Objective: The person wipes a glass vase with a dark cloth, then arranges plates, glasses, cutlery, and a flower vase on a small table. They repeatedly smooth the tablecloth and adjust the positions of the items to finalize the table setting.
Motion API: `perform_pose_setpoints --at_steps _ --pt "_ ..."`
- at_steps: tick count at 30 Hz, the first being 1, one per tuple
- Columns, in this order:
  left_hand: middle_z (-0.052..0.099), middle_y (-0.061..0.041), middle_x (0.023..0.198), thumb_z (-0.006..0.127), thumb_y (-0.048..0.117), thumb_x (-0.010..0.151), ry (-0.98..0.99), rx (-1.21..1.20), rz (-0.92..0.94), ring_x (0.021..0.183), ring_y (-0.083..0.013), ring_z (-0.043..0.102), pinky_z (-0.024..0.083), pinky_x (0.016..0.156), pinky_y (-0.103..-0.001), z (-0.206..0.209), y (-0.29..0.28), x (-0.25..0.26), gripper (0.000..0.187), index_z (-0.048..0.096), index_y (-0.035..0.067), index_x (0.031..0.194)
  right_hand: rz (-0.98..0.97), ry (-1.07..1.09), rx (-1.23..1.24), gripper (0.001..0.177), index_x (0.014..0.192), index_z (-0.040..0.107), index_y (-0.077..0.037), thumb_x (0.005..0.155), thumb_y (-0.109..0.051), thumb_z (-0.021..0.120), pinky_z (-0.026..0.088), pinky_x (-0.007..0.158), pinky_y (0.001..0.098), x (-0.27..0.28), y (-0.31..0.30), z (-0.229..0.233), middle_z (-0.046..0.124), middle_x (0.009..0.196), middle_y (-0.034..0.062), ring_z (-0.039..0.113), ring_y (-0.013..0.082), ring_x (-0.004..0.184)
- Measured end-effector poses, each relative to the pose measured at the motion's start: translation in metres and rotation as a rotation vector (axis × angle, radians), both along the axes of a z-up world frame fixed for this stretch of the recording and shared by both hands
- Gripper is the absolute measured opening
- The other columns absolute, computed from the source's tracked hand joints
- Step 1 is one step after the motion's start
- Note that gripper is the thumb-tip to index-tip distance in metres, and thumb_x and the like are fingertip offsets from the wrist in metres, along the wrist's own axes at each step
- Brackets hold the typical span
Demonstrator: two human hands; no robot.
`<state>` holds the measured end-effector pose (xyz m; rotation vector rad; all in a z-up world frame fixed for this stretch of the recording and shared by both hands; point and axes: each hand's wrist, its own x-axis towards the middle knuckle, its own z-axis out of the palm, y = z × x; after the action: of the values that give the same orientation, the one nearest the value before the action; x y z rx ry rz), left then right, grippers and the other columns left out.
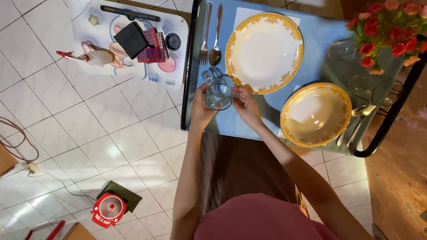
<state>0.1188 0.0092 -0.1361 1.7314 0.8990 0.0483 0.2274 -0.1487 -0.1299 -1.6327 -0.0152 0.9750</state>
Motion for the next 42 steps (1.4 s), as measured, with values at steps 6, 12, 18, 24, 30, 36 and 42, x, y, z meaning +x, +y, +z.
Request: perform_pose_setpoints --at_steps 6,12,18,24,30,36,42 --pt "0.064 -0.013 0.127 0.094 0.024 0.065 0.007 -0.012 -0.001 0.117 -0.0323 0.065 0.057 0.092 -0.047 -0.001 -0.001 0.001 0.084 0.054 0.015 0.139 -0.004 0.007 0.02 0.049 0.135 0.057 -0.008 0.09 0.009 0.064 0.054 0.1 0.0421 -0.002 -0.003 -0.004 0.065 0.114 0.0149 0.066 0.0261 0.112" --pt "0.061 -0.014 0.13 0.093 0.022 0.068 -0.005 -0.059 -0.026 0.118 -0.0353 0.063 0.056 0.097 -0.051 0.005 0.002 0.0 0.084 0.051 0.016 0.141 -0.004 -0.011 0.049 0.048 0.134 0.057 -0.007 0.09 0.009 0.064 0.054 0.1 0.0444 -0.006 -0.005 -0.012 0.065 0.113 0.0159 0.066 0.0286 0.112" --pt "0.059 -0.016 0.134 0.092 0.019 0.069 -0.022 -0.044 -0.043 0.121 -0.0364 0.062 0.057 0.098 -0.051 0.006 0.003 -0.002 0.086 0.047 0.016 0.143 0.037 -0.067 0.033 0.046 0.136 0.055 -0.007 0.093 0.007 0.063 0.054 0.101 0.0453 -0.003 -0.003 0.005 0.066 0.114 0.0184 0.065 0.0294 0.114" --pt "0.056 -0.023 0.136 0.09 0.008 0.067 -0.092 0.01 -0.024 0.122 -0.0447 0.06 0.051 0.103 -0.057 0.003 -0.006 -0.013 0.098 0.04 0.012 0.151 0.038 -0.116 -0.055 0.041 0.136 0.058 -0.011 0.097 -0.005 0.068 0.061 0.089 0.0376 -0.017 -0.018 0.007 0.072 0.115 0.0173 0.072 0.03 0.107" --pt "0.055 -0.019 0.138 0.085 0.012 0.079 -0.006 0.043 0.058 0.129 -0.038 0.058 0.047 0.108 -0.052 -0.012 -0.032 -0.06 0.095 0.03 0.016 0.157 -0.028 -0.096 -0.058 0.032 0.126 0.069 -0.013 0.097 -0.001 0.064 0.063 0.081 0.0334 -0.041 -0.054 0.001 0.075 0.111 0.0145 0.075 0.0243 0.098" --pt "0.06 -0.012 0.13 0.086 0.017 0.081 0.02 0.036 0.114 0.116 -0.029 0.063 0.047 0.098 -0.044 -0.016 -0.06 -0.094 0.074 0.047 0.019 0.144 -0.168 -0.109 -0.033 0.026 0.121 0.073 -0.01 0.096 -0.004 0.066 0.063 0.081 0.0348 -0.06 -0.094 0.033 0.074 0.109 0.0153 0.075 0.0256 0.097" --pt "0.069 -0.007 0.119 0.082 0.026 0.088 0.096 0.039 -0.118 0.105 -0.0268 0.071 0.054 0.091 -0.04 0.008 -0.091 -0.091 0.038 0.067 0.02 0.123 -0.306 -0.159 -0.06 0.023 0.118 0.075 -0.011 0.097 -0.007 0.067 0.063 0.083 0.0347 -0.075 -0.161 0.043 0.073 0.11 0.0182 0.074 0.0261 0.097"
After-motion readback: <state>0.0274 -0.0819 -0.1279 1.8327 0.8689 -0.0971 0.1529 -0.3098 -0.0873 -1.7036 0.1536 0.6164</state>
